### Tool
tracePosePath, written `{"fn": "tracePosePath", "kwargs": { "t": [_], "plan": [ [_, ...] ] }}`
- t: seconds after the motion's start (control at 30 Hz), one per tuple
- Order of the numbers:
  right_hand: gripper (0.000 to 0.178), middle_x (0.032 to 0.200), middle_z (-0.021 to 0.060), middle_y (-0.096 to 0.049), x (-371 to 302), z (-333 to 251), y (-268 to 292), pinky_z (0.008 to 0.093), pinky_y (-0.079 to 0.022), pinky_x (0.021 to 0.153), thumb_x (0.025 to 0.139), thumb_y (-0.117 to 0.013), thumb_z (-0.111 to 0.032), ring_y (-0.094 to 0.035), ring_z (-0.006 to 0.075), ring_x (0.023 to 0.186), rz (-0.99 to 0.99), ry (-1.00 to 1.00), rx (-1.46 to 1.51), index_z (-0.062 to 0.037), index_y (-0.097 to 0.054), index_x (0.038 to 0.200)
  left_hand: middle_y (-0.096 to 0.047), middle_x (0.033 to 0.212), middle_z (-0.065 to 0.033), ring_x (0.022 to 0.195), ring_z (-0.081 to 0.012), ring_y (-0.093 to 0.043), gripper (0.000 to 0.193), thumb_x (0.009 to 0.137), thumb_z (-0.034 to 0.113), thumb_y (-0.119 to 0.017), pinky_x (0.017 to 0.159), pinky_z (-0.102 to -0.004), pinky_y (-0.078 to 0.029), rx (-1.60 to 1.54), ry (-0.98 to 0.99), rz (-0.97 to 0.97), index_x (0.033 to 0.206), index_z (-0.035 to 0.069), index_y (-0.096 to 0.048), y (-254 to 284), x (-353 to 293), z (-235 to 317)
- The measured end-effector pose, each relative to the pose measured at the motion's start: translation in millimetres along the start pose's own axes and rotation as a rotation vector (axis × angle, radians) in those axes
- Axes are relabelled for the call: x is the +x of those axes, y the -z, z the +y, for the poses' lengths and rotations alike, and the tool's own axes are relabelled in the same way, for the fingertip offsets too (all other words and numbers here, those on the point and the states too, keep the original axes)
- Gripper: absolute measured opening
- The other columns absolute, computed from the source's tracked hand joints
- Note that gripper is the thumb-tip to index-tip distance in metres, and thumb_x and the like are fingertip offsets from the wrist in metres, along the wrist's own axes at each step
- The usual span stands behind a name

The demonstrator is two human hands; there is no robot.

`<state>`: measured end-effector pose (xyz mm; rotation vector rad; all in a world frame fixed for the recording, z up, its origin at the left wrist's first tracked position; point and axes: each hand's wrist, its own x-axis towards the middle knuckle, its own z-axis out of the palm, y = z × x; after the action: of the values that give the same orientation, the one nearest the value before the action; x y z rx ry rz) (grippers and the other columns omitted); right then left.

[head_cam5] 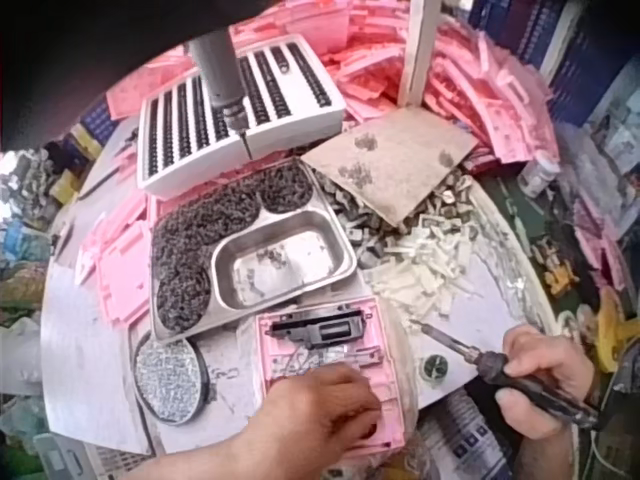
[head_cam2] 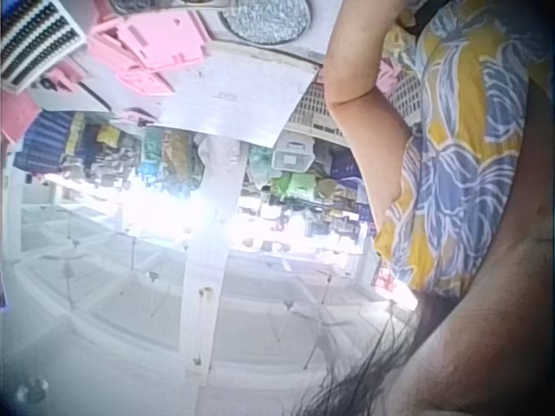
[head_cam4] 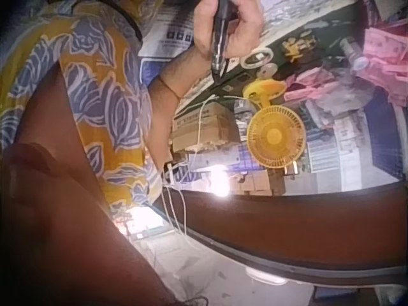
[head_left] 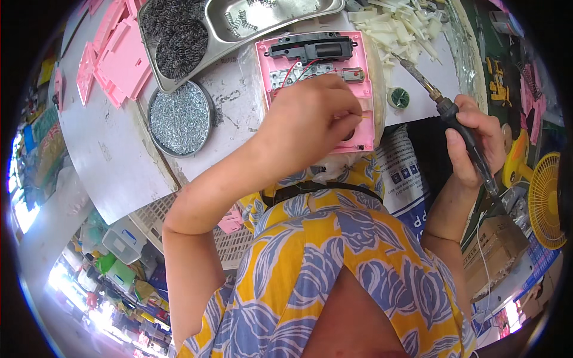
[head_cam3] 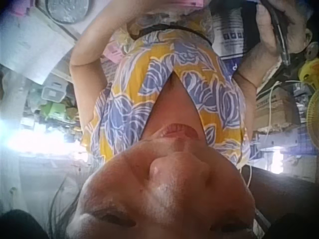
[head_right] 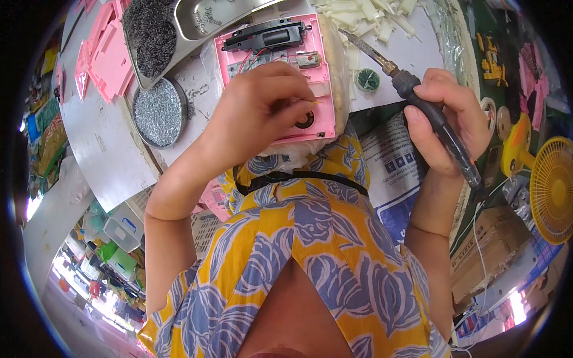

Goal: Assembling a small pink electronic device using components like a motor and circuit board, and using tools like a power screwdriver and soldering iron.

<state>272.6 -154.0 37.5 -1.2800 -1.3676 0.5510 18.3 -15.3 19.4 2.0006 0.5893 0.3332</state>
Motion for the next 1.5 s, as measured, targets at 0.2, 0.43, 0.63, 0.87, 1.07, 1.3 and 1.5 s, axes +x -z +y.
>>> {"fn": "tracePosePath", "kwargs": {
  "t": [0.2, 0.43, 0.63, 0.87, 1.07, 1.3, 1.5],
  "plan": [
    [0.051, 0.104, 0.0134, -0.067, 8.1, 4.9, -57.6, 0.0327, -0.053, 0.080, 0.076, -0.077, 0.006, -0.066, 0.0215, 0.091, -0.135, 0.057, -0.121, -0.0022, -0.063, 0.124, -0.070, 0.084, -0.0006, 0.070, -0.0029, -0.063, 0.009, 0.094, 0.003, -0.069, 0.061, -0.0197, -0.052, -0.429, 0.487, -0.036, 0.100, -0.003, -0.069, 9.3, -4.6, 4.2],
    [0.062, 0.101, 0.0119, -0.061, 9.1, 1.0, -106.3, 0.0267, -0.054, 0.069, 0.071, -0.072, 0.017, -0.066, 0.0190, 0.082, -0.025, -0.038, -0.077, -0.0077, -0.062, 0.127, -0.070, 0.085, -0.0016, 0.074, -0.0039, -0.065, 0.007, 0.094, 0.003, -0.070, 0.065, -0.0193, -0.055, -0.466, 0.428, -0.003, 0.097, -0.002, -0.066, 4.3, -7.6, -3.5],
    [0.061, 0.100, 0.0112, -0.060, 10.4, 6.1, -100.0, 0.0267, -0.053, 0.068, 0.071, -0.071, 0.018, -0.065, 0.0186, 0.080, -0.055, 0.092, -0.175, -0.0068, -0.062, 0.126, -0.069, 0.084, -0.0008, 0.075, -0.0035, -0.065, 0.008, 0.093, 0.003, -0.071, 0.066, -0.0195, -0.056, -0.456, 0.406, 0.007, 0.096, -0.002, -0.065, 3.6, -8.2, -3.6],
    [0.061, 0.105, 0.0112, -0.059, 8.4, 4.8, -103.6, 0.0261, -0.055, 0.070, 0.072, -0.070, 0.019, -0.066, 0.0176, 0.083, -0.013, 0.029, -0.075, -0.0051, -0.061, 0.127, -0.069, 0.084, -0.0010, 0.074, -0.0034, -0.065, 0.010, 0.093, 0.004, -0.072, 0.066, -0.0193, -0.055, -0.405, 0.379, -0.015, 0.098, -0.002, -0.065, 4.3, -7.8, -2.7],
    [0.058, 0.106, 0.0120, -0.058, 4.8, 4.8, -102.2, 0.0259, -0.055, 0.068, 0.073, -0.072, 0.018, -0.067, 0.0168, 0.083, -0.011, -0.006, -0.087, -0.0039, -0.061, 0.126, -0.070, 0.085, -0.0020, 0.074, -0.0036, -0.065, 0.011, 0.093, 0.004, -0.071, 0.066, -0.0189, -0.055, -0.481, 0.421, 0.000, 0.098, -0.003, -0.065, 3.8, -8.5, -0.7],
    [0.045, 0.098, 0.0103, -0.064, -7.9, 1.5, -72.9, 0.0387, -0.049, 0.095, 0.077, -0.079, 0.002, -0.065, 0.0201, 0.080, -0.014, 0.030, -0.202, -0.0025, -0.065, 0.119, -0.066, 0.090, -0.0041, 0.074, -0.0079, -0.064, 0.010, 0.089, 0.002, -0.070, 0.065, -0.0239, -0.053, -0.180, 0.165, 0.044, 0.098, -0.002, -0.067, -0.1, -11.0, -0.5],
    [0.026, 0.091, 0.0117, -0.063, -28.8, -13.4, -15.7, 0.0445, -0.044, 0.102, 0.086, -0.070, -0.008, -0.059, 0.0199, 0.092, 0.155, -0.205, 0.066, 0.0021, -0.064, 0.108, -0.058, 0.098, -0.0088, 0.071, -0.0155, -0.065, 0.013, 0.080, 0.001, -0.072, 0.063, -0.0279, -0.052, 0.042, 0.017, 0.078, 0.091, -0.001, -0.068, -5.1, -10.5, -2.0]
  ]
}}
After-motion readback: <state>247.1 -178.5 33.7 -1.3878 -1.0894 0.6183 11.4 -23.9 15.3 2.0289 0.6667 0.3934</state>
